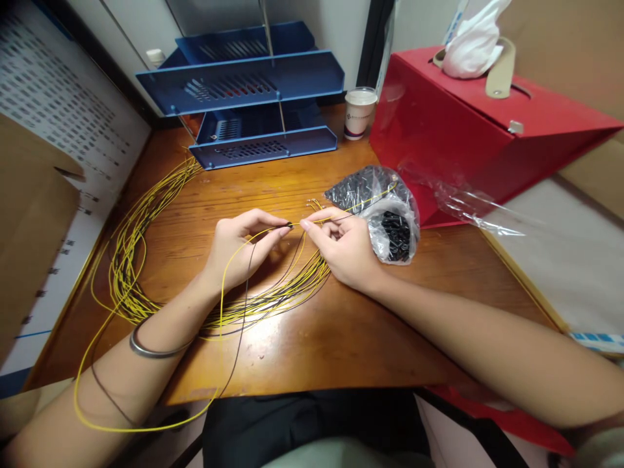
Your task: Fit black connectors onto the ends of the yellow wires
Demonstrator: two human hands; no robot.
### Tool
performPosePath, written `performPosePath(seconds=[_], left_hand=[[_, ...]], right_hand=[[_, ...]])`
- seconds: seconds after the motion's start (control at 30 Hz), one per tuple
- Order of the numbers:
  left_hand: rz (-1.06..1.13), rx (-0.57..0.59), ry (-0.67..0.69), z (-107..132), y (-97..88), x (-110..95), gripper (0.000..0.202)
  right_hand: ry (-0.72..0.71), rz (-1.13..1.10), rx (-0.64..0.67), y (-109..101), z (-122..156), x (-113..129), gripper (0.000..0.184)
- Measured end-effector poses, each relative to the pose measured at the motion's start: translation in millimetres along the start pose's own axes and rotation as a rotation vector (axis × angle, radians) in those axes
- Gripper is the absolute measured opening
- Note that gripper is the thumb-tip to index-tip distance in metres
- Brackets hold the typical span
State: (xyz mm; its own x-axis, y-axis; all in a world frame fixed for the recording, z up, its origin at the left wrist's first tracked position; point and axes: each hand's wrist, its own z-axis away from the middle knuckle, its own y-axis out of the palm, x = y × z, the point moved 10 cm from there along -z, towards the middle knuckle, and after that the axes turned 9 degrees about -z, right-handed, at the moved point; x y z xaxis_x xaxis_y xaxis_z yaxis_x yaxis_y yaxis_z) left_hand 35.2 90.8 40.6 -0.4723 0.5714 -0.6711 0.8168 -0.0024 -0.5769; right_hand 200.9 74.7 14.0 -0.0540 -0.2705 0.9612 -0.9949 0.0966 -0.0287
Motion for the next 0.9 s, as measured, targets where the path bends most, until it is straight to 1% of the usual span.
performPosePath(seconds=[0.2,0.27,0.4,0.5,0.6,0.73,0.9], left_hand=[[-0.026,0.026,0.052,0.2,3.1,-3.4,0.015],[-0.019,0.017,0.034,0.4,3.4,-0.3,0.015],[-0.018,-0.037,-0.028,0.7,-0.8,8.4,0.015],[-0.016,-0.039,-0.037,0.6,-1.5,9.4,0.015],[-0.013,-0.018,-0.012,0.4,0.3,6.6,0.016],[-0.015,0.003,0.012,0.5,3.1,5.1,0.019],[-0.017,-0.048,-0.081,0.5,-2.1,12.1,0.014]], right_hand=[[0.002,0.0,0.073,7.7,-0.1,-1.7,0.022],[0.018,-0.002,0.055,5.9,0.2,-2.4,0.022],[0.017,-0.018,-0.006,-0.1,0.2,-0.1,0.019],[0.012,-0.013,0.0,1.0,0.0,1.2,0.023],[0.008,-0.017,0.016,3.4,-0.2,1.6,0.028],[0.011,-0.018,0.052,6.6,-0.6,0.3,0.029],[0.029,0.034,0.02,1.5,-0.5,-2.9,0.025]])
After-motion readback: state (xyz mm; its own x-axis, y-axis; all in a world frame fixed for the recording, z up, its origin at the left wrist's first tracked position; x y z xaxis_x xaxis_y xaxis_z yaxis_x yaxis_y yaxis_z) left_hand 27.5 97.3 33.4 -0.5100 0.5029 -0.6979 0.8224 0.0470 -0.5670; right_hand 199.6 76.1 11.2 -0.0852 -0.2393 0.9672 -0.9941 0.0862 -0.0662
